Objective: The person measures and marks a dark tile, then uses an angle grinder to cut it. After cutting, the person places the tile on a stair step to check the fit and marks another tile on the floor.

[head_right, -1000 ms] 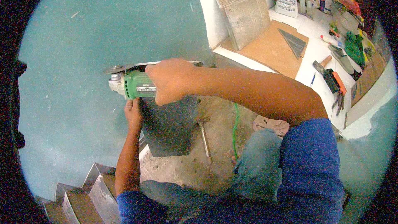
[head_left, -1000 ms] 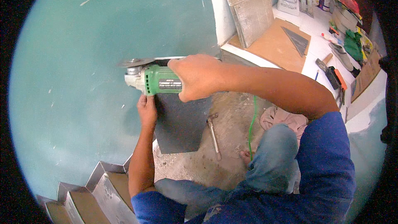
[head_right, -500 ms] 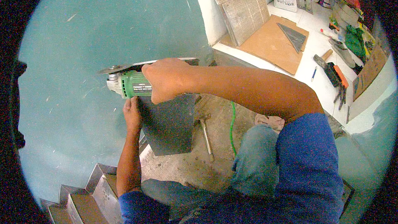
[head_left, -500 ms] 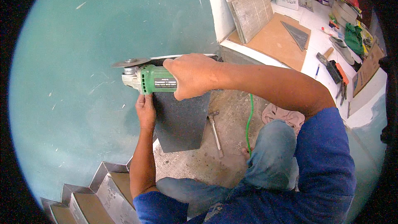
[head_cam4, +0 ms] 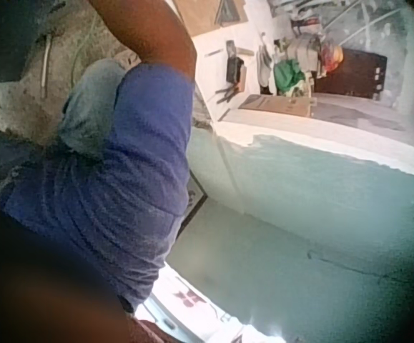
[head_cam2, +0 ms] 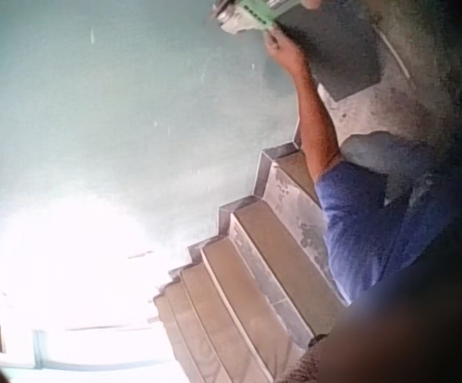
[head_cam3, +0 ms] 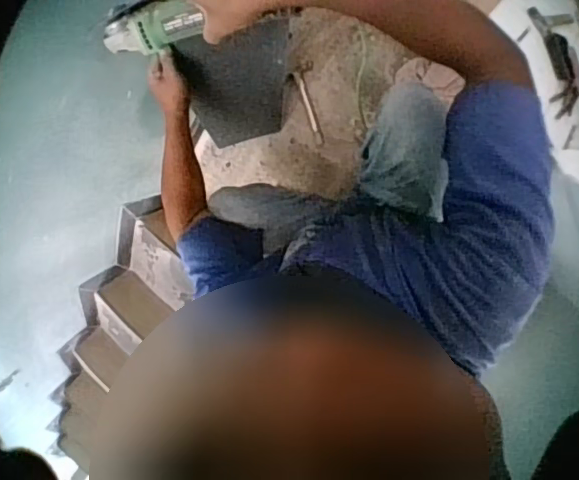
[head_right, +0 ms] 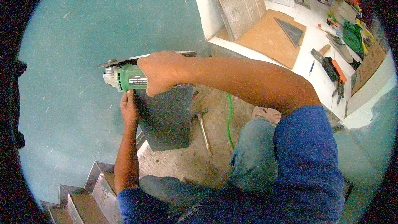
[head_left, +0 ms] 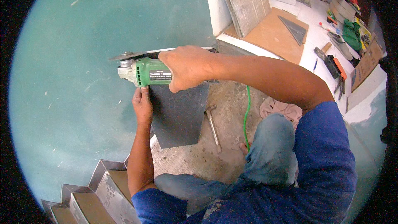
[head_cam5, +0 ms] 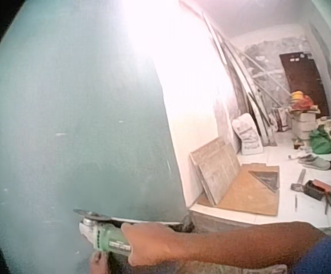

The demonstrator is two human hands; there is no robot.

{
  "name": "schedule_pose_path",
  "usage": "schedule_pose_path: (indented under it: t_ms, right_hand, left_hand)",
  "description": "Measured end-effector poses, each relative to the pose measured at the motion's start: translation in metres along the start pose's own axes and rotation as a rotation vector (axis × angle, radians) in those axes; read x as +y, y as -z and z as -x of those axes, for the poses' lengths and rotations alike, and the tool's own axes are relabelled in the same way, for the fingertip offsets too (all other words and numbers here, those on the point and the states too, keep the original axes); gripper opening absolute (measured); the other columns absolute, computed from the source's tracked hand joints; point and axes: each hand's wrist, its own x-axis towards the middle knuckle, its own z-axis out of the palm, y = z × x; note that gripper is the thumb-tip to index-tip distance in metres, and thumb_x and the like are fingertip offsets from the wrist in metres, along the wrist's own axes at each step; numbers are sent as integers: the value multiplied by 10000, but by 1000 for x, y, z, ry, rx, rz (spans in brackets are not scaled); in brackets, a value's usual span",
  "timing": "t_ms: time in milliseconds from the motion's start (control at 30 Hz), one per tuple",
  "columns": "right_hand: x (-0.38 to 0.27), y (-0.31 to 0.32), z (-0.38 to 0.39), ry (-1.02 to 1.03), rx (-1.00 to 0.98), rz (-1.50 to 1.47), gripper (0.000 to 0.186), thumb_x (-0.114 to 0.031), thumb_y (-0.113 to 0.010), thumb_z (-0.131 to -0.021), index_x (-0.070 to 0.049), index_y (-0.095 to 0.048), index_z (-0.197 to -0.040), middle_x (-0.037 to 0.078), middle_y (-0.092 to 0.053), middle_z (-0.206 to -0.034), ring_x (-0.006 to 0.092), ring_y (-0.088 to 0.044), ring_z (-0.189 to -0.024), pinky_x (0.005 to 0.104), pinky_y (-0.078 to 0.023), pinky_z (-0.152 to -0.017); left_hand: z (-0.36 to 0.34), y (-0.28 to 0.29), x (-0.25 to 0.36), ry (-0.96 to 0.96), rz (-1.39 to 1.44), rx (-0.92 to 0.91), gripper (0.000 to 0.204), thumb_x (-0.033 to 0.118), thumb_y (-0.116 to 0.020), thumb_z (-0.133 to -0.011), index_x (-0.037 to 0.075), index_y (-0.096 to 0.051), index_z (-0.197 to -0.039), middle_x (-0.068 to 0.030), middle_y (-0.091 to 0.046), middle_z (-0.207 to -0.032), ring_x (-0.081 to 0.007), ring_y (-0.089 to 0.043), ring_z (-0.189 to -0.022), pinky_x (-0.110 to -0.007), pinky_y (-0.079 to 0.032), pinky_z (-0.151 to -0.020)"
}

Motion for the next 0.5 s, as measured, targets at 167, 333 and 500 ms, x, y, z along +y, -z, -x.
schedule_pose_path:
  t_ms: [167, 333, 500]
  right_hand:
    - [1, -3, -4, 16, 22, 25, 507, -237, -744, -675, 57, -603, -1063, 287, -698, -967, 433, -701, -908, 494, -568, -799]
    - [3, -2, -6, 32, 13, 55, 516, -245, -748, -677, 59, -603, -1069, 285, -700, -969, 428, -703, -909, 492, -568, -798]
    - [3, -2, -7, 25, -1, 63, 528, -252, -755, -679, 54, -604, -1081, 277, -704, -970, 424, -704, -916, 486, -567, -806]
  left_hand:
    - [0, 0, 3, -16, -85, 26, 282, 249, -530, -1055, 8, -591, -923, 23, -535, -838, -90, -442, -802, -256, -380, -725]
    - [0, 0, 6, 16, -70, 6, 297, 262, -533, -1059, 2, -599, -931, 25, -544, -846, -90, -448, -801, -259, -386, -726]
    - [-2, -1, 3, 66, -14, 11, 319, 287, -537, -1062, 0, -622, -953, 34, -545, -845, -81, -446, -793, -252, -387, -723]
